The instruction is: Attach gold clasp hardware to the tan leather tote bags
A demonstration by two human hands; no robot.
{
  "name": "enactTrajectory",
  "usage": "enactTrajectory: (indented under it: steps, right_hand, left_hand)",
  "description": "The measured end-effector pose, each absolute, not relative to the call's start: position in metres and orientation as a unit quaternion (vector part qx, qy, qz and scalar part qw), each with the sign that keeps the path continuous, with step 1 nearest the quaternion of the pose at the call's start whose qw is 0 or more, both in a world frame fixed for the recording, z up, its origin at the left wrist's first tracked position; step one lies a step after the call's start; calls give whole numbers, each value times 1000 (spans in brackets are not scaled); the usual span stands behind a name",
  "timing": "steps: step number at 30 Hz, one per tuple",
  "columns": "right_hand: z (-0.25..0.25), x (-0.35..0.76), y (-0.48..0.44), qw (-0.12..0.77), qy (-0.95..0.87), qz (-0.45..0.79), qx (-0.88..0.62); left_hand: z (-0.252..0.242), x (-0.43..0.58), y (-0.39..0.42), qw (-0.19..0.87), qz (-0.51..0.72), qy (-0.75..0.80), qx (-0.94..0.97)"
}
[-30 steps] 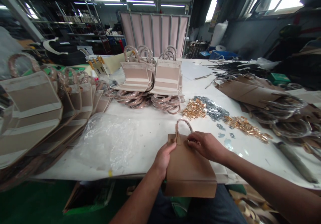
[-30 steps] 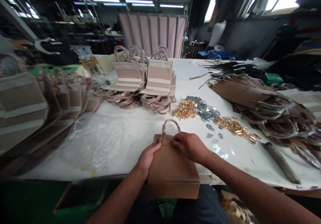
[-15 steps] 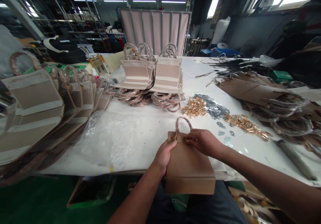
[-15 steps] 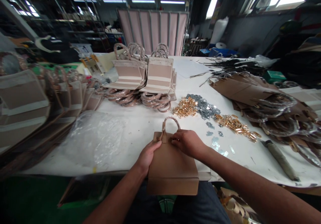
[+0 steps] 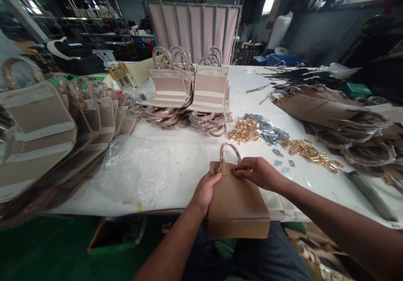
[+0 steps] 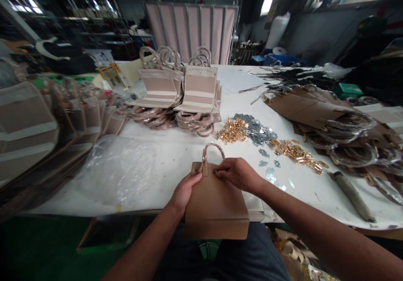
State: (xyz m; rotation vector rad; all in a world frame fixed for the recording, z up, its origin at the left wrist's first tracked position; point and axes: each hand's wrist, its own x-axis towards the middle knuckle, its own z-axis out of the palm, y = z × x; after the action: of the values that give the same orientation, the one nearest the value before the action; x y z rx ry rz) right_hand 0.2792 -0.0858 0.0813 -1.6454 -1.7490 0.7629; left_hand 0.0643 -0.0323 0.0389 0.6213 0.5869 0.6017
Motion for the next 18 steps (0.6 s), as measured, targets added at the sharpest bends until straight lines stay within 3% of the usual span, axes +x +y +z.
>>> enactTrajectory:
  steps: [14, 18]
  right_hand:
    - [76, 278, -90, 203, -738, 137, -629]
    - [75, 260, -88, 241, -743, 151, -607]
  left_hand:
    - [32, 74, -30, 880, 281, 274, 268]
    - [39, 56, -31, 870, 302, 287, 263]
